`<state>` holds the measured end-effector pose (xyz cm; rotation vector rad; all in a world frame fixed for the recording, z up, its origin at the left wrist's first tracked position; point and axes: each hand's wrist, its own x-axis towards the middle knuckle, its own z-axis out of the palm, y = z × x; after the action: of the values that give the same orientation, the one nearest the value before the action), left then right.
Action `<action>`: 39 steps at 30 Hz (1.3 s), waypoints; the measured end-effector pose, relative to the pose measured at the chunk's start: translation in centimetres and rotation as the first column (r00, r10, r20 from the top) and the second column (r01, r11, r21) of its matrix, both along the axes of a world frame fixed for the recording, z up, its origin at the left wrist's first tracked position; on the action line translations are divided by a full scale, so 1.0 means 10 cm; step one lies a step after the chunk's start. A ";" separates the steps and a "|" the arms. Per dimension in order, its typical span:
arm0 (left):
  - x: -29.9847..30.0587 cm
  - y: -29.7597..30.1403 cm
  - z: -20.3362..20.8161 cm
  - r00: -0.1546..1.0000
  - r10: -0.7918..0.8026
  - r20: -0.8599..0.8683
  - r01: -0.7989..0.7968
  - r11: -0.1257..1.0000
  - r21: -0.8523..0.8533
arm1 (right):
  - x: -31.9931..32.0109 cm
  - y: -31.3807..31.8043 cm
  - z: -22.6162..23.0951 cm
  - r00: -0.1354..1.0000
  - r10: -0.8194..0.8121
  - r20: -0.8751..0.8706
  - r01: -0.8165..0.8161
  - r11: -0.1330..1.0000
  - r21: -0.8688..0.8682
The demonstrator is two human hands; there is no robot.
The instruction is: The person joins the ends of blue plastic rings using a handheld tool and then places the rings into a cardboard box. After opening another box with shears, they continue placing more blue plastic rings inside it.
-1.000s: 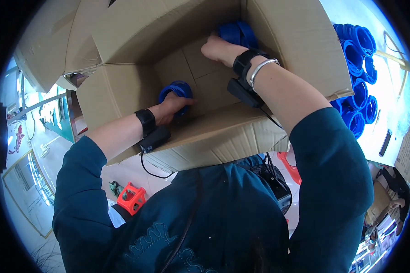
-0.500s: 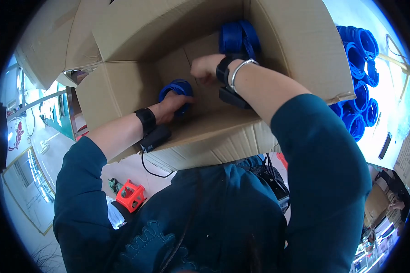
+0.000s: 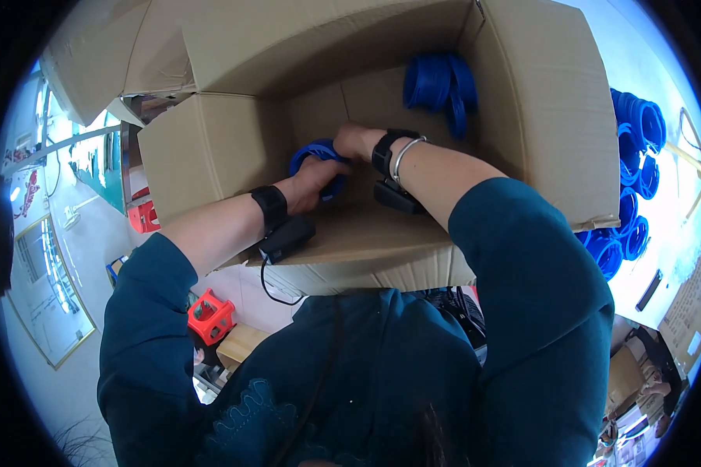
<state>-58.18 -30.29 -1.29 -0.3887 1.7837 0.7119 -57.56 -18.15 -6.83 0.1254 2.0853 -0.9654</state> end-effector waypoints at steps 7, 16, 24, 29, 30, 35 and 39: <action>0.06 0.03 0.19 0.991 0.131 0.007 -0.131 0.986 0.107 | -0.06 -0.22 -0.11 0.996 -0.010 -0.085 0.029 0.976 0.215; -0.02 0.00 0.54 0.978 0.192 -0.087 -0.134 0.887 0.442 | 0.14 0.32 0.72 0.721 -0.689 0.070 0.684 0.693 -0.226; -0.02 0.03 1.65 0.998 0.059 0.007 -0.042 0.617 0.786 | 1.12 0.68 1.97 0.556 -0.829 -0.049 0.575 0.427 -0.698; 0.07 -0.07 1.81 0.994 0.040 0.104 -0.108 0.561 0.821 | 1.50 0.38 2.30 0.407 -0.892 -0.197 0.501 0.398 -0.768; 0.06 -0.09 1.80 0.991 -0.001 0.131 -0.109 0.546 0.831 | 1.55 0.32 2.33 0.372 -0.893 -0.252 0.475 0.417 -0.775; 0.12 -0.16 1.83 0.991 -0.113 0.076 -0.011 0.488 0.872 | 1.79 0.18 2.50 0.062 -0.680 -0.731 0.346 0.701 -0.623; 0.25 0.03 1.84 0.973 -0.192 0.131 -0.058 0.342 0.938 | 1.93 0.16 2.54 -0.035 -0.621 -0.783 0.345 0.728 -0.593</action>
<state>-55.68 -30.00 17.09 0.4176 0.8815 1.4504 -38.21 -16.59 18.56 0.1683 3.2004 -2.2163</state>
